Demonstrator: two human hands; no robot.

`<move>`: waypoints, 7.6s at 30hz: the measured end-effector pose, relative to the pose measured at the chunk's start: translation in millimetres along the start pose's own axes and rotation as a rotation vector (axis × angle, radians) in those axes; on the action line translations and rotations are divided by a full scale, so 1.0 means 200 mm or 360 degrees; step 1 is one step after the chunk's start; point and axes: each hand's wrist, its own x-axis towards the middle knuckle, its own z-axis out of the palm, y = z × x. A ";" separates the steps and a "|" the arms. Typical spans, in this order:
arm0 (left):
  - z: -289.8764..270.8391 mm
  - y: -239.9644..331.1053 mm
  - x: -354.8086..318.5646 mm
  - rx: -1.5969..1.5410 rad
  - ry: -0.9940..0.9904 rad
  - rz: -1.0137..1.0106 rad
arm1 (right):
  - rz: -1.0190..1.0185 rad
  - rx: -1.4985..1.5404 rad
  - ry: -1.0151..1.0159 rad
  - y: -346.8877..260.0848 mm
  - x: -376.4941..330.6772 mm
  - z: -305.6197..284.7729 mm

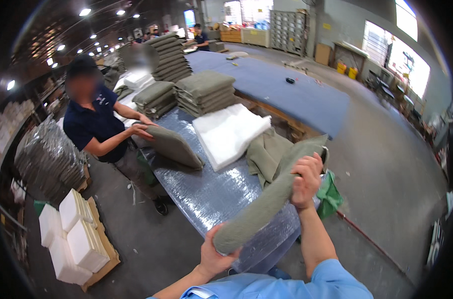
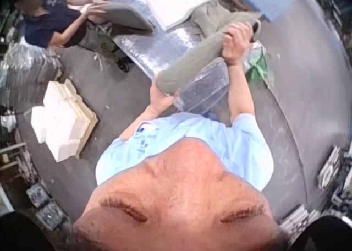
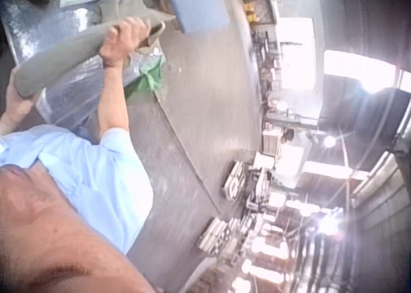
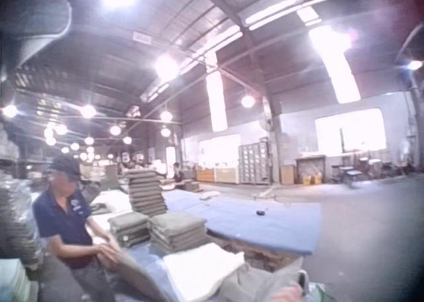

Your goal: The person inserts white foam pads into green fabric covers, folds and smooths the covers, and stacks the finished cushions. The person also handles cardboard and additional foam pads on the worktable.

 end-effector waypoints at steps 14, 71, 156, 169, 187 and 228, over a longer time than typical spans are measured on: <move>0.01 -0.13 -0.08 0.0278 -0.0003 -0.0180 | 0.1294 -0.0063 0.0253 0.24 -0.53 -0.28; 0.82 -0.60 1.46 -0.0665 -0.1750 -0.0668 | 0.1308 0.0383 -0.0040 0.42 -0.60 -0.21; 1.02 -0.35 1.25 -0.0668 -0.1076 -0.0617 | 0.1627 0.0203 0.0269 0.48 -0.39 0.00; 1.12 -0.39 1.15 -0.0765 -0.0560 -0.0606 | 0.1691 0.0394 0.0083 0.59 -0.40 -0.02; 0.54 -0.30 0.81 -0.0257 -0.0780 -0.0506 | 0.1898 0.0891 -0.0326 0.30 -0.39 -0.14; 1.02 0.35 0.55 0.0290 -0.0540 0.0184 | 0.0658 0.0621 -0.0138 0.18 -0.25 -0.59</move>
